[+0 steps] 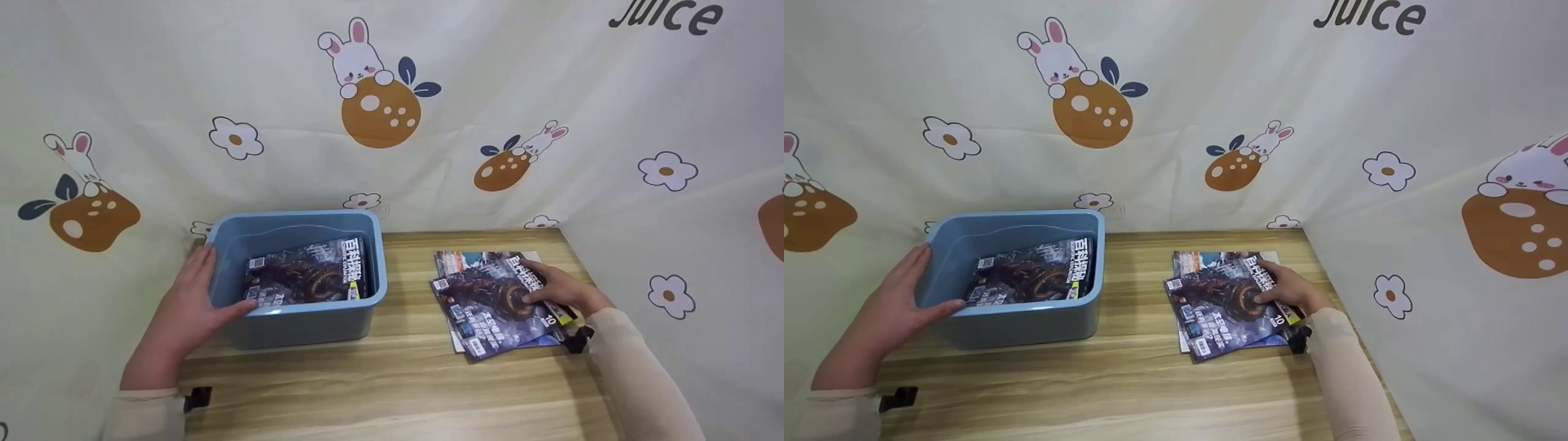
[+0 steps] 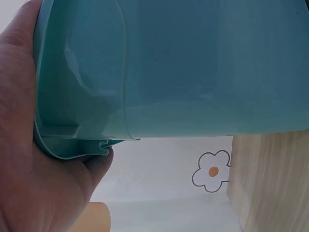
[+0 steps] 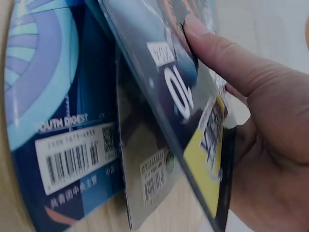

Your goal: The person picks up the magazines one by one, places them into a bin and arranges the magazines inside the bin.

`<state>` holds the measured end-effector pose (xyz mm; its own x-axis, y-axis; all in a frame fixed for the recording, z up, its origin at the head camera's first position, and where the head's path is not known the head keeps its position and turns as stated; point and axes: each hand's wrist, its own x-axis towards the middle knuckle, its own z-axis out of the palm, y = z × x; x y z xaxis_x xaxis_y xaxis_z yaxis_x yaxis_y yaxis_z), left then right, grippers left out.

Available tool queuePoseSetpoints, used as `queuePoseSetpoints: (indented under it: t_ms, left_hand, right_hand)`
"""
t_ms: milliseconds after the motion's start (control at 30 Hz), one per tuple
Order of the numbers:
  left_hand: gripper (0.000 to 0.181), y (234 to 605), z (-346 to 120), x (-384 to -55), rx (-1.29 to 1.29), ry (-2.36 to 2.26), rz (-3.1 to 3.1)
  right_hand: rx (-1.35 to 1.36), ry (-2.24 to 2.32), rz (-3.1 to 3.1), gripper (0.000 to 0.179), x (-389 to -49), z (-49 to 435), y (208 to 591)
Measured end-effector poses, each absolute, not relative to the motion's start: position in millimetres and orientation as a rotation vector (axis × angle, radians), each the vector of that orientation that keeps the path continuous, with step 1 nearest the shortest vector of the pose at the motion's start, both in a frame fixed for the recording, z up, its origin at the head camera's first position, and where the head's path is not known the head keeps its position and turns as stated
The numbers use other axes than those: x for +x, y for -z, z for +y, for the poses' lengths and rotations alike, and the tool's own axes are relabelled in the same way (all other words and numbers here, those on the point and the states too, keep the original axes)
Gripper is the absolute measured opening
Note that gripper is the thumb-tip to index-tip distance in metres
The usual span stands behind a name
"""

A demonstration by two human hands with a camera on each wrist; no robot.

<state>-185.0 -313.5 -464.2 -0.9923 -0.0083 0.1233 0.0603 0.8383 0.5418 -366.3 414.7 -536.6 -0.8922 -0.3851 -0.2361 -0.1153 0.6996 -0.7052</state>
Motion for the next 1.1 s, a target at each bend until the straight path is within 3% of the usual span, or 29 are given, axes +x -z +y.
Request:
queuePoseSetpoints:
  t_ms: [167, 600, 1100]
  left_hand:
    - [0.138, 463.1, -314.2, -186.9, -0.056, 0.847, -2.913]
    - [0.138, 463.1, -312.6, -186.9, -0.053, 0.84, -2.896]
    - [0.137, 462.0, -312.0, -184.2, -0.058, 0.853, -2.876]
  right_hand:
    - [-0.372, 1.134, 2.475, 0.091, -366.9, 427.7, 543.3]
    - [-0.349, 1.45, 2.33, 0.082, -370.9, 438.0, 550.7]
    - [-0.147, 1.77, 2.243, 0.083, -366.8, 399.9, 529.3]
